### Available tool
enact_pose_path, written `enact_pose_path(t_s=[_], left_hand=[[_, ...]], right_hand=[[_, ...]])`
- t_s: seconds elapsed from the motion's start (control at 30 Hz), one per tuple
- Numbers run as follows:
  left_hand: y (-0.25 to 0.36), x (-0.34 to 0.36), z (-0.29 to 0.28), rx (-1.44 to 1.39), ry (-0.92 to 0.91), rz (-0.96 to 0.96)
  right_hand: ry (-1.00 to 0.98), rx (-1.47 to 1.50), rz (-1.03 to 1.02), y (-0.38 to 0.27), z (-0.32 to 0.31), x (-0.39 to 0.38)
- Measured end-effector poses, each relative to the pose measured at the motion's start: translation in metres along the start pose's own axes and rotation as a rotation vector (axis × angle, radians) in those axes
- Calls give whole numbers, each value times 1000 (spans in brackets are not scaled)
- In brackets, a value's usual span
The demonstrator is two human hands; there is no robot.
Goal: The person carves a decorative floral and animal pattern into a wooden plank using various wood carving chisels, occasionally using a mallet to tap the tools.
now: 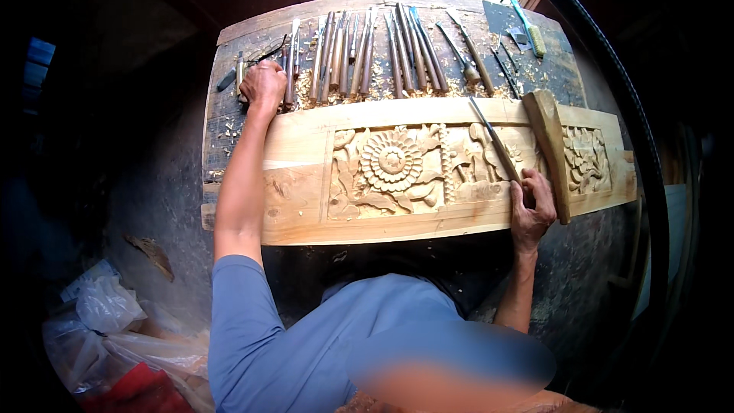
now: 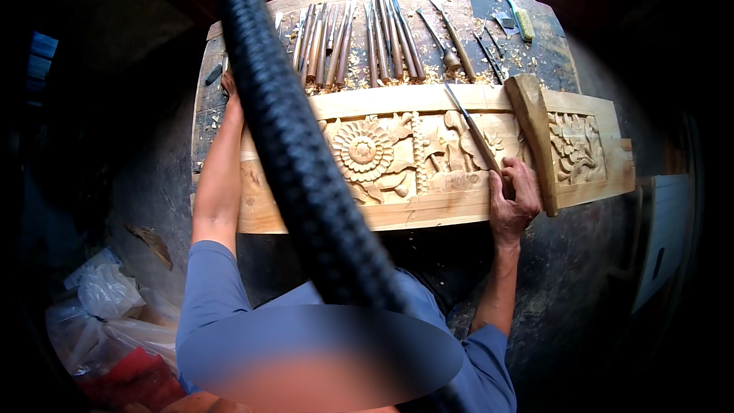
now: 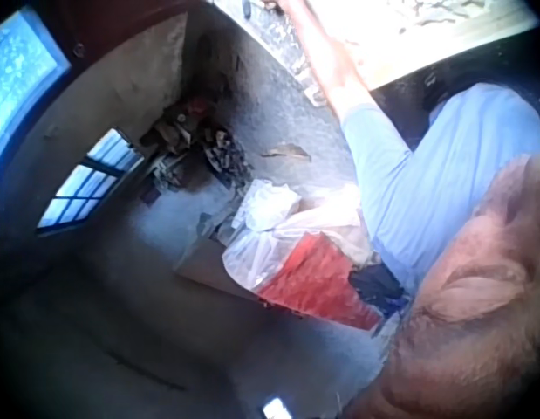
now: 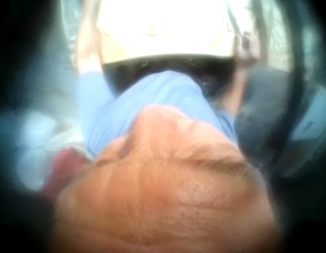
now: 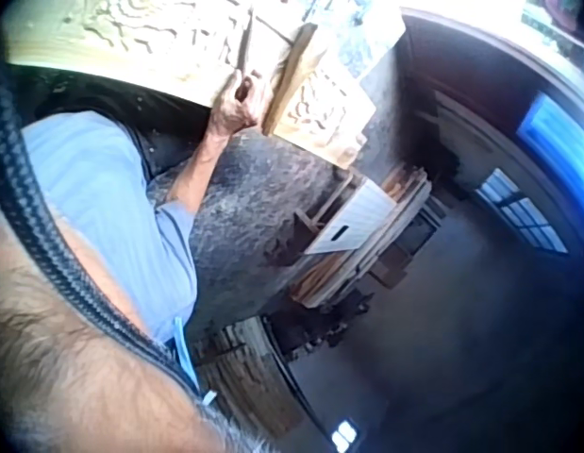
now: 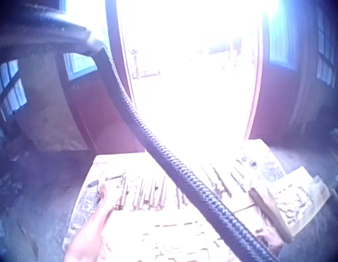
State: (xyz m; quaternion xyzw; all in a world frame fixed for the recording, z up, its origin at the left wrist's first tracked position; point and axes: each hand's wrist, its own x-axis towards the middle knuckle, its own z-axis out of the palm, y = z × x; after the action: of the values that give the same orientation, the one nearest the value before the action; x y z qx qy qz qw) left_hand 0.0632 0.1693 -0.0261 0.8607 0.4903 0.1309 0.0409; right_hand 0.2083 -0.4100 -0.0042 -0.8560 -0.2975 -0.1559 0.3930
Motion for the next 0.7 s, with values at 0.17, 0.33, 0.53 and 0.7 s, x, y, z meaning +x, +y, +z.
enact_pose_path(t_s=[0.17,0.33,0.53,0.7], left_hand=[[-1,13,-2,-48,-77,12],[-16,38,21,23,-123,98],[-47,34,-1,-797,-70,-10],[-68,0,-64,-1173,-94,-95]], right_hand=[[9,-33,-1,0,-2,2],[30,9,12,-1,3,3],[33,0,-22,1,4,4],[43,-3,13,3,1,1]])
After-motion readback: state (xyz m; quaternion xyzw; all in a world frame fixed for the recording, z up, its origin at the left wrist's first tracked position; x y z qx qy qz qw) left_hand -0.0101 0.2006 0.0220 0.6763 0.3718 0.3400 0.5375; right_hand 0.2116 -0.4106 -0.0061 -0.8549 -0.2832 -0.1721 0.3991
